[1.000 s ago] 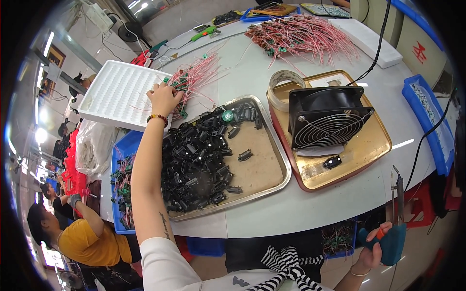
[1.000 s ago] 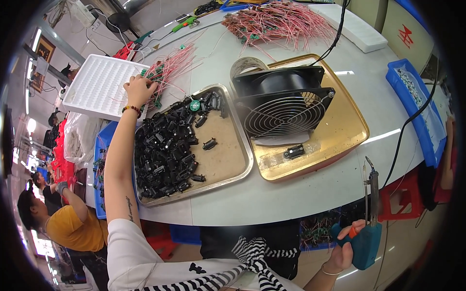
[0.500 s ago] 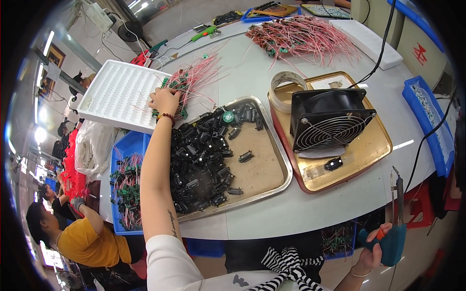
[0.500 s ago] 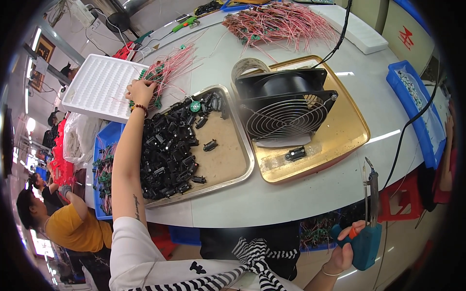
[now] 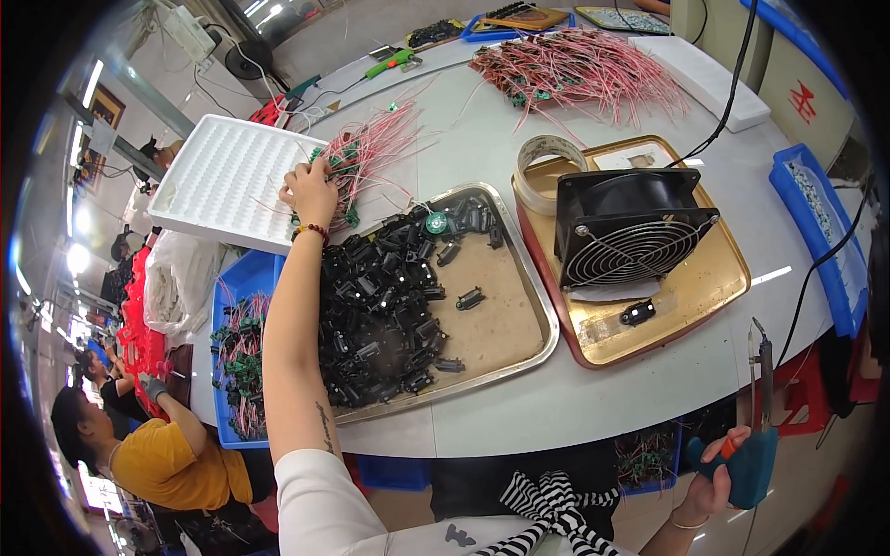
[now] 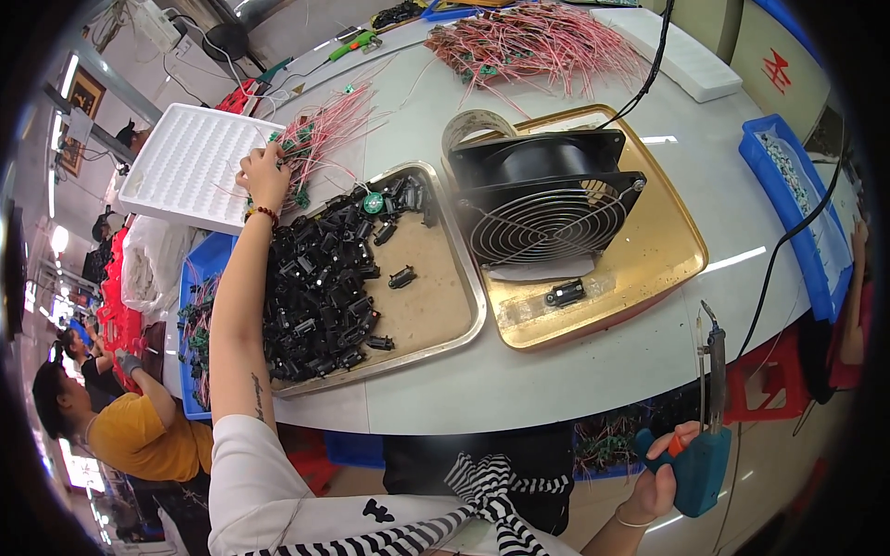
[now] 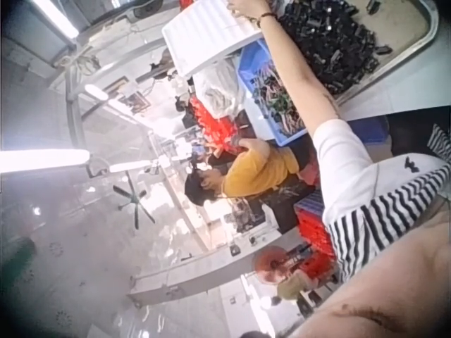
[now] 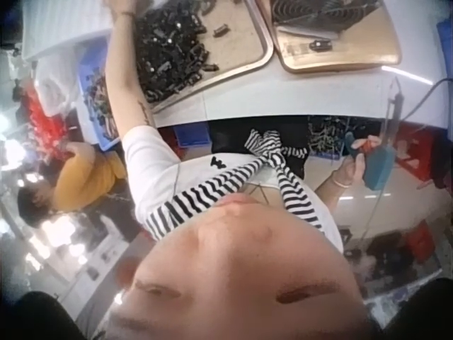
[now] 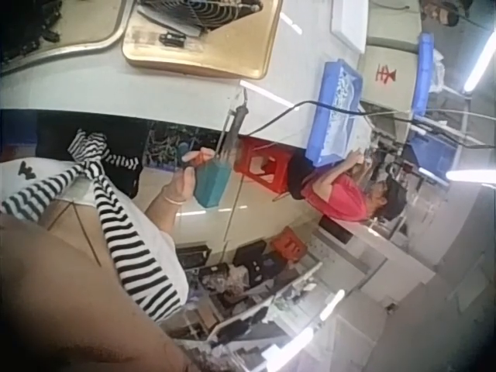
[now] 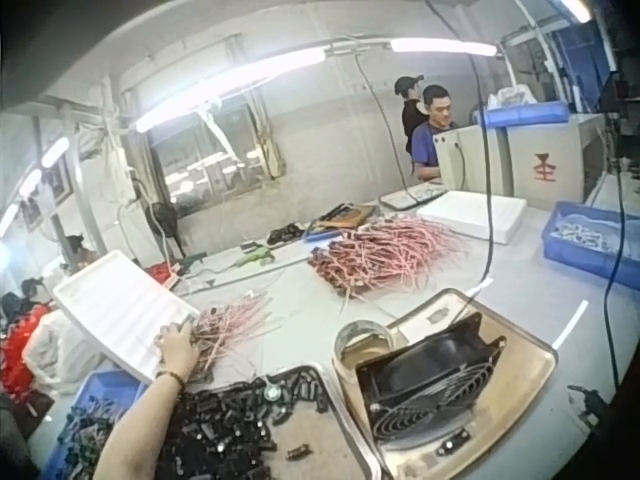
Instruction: The person solders wires from circuit board modules to plastic switch components using a soldering iron, places the finished components into a blue bin, and retrieves additional circuit boards and plastic parts from trays.
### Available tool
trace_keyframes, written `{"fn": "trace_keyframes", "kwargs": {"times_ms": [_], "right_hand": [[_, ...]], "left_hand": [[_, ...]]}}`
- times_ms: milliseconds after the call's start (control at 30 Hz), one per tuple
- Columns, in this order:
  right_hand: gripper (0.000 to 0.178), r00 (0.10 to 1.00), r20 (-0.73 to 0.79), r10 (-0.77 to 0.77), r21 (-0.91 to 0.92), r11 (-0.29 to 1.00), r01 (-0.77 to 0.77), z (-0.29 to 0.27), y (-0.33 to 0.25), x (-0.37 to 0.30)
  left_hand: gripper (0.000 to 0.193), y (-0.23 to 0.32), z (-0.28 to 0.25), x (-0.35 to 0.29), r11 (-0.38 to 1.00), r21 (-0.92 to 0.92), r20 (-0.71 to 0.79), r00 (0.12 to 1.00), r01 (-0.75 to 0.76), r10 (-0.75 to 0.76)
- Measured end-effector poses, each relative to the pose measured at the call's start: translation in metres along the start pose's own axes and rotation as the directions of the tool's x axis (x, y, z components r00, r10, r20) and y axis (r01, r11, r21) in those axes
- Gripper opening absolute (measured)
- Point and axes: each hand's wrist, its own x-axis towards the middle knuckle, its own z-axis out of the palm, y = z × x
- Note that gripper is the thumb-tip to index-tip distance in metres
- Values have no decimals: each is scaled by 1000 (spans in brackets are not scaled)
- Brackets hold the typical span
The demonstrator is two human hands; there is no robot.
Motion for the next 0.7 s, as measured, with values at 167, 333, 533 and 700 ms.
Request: {"fn": "trace_keyframes", "kwargs": {"times_ms": [167, 333, 533, 700], "right_hand": [[44, 1000, -18, 0, 13, 1000, 0, 1, 0, 0], [43, 1000, -7, 6, 8, 1000, -6, -2, 2, -1], [43, 1000, 0, 8, 2, 1000, -8, -2, 2, -1], [43, 1000, -5, 9, 0, 1000, -9, -3, 2, -2]], "left_hand": [[11, 0, -6, -3, 991, 42, 23, 991, -131, 130], [10, -5, -7, -2, 983, 77, 56, 985, -165, 161], [12, -2, -9, -1, 986, 83, 88, 986, -145, 138], [12, -6, -5, 0, 997, 31, 141, 987, -76, 71]]}}
